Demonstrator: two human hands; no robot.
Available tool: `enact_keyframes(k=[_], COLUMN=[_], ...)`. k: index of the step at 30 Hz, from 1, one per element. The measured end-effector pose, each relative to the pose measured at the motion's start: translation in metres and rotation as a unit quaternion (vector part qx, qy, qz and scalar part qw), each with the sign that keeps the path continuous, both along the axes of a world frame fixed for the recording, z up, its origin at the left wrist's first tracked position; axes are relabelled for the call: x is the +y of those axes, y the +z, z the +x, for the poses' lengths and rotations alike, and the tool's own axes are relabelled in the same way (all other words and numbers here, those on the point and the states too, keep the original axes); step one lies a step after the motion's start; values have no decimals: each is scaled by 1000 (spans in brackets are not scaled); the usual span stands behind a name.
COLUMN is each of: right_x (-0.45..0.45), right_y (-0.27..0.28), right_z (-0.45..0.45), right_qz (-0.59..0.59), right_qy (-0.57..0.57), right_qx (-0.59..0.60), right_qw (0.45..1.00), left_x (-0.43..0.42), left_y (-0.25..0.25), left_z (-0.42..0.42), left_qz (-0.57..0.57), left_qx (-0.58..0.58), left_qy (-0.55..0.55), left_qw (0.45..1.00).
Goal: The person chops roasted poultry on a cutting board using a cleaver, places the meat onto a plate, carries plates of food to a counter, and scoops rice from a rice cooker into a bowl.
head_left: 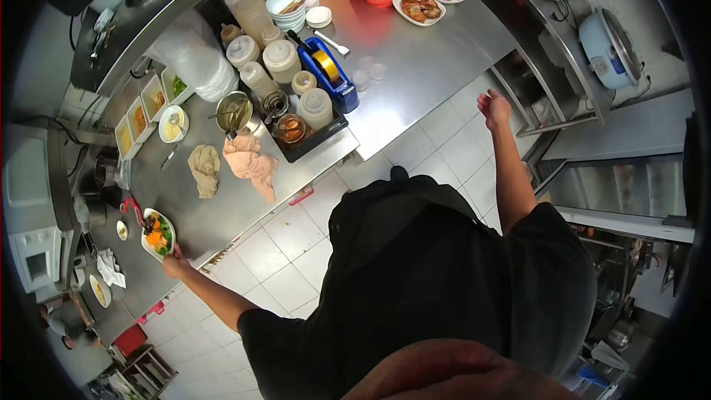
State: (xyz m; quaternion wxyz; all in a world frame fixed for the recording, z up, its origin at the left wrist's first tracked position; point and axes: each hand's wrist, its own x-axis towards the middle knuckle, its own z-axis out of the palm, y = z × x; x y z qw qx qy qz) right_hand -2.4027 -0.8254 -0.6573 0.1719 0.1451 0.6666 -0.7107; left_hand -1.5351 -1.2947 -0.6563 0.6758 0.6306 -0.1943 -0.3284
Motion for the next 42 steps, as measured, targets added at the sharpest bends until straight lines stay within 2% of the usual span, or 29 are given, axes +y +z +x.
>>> enact_keyframes(k=[3,5,8,12,14,17,20,25,27,30,33,37,42], right_x=[-19,-33,-60,-105,-131,-173,-212,-241,-245,-236,-203,-118,-13], right_y=[4,2,-2,-7,-15,-35,-48,-21,-42,-64,-32,-19,-12], right_z=[-4,-18,-43,-102,-151,-240,-304,-329,-346,-376,-359,-348,-342], right_qz=[16,22,18,-10,-23,-44,-37,-55,-71,-121,-32,-90,-61], right_qy=[26,49,96,137,131,120,97,71,79,175,230,284,200], right_qx=[1,8,18,3,-10,1,-16,-19,-5,-36,-12,-10,25], right_qw=[1000,998,995,991,991,992,994,996,994,977,972,955,978], left_x=[42,81,134,213,252,308,350,379,372,352,330,314,314], left_y=[3,26,34,74,69,118,141,186,184,168,135,83,30], left_z=[-9,-40,-54,-99,-100,-194,-246,-409,-469,-556,-646,-765,-878], left_qz=[-8,28,33,71,83,101,120,160,158,154,164,154,142], left_qx=[-13,-28,-40,-70,-99,-72,-86,-37,-30,13,16,96,173], left_qy=[-23,32,22,7,-29,-49,-110,-193,-216,-305,-404,-493,-526], left_qw=[1000,999,998,995,991,991,983,967,963,940,900,851,821])
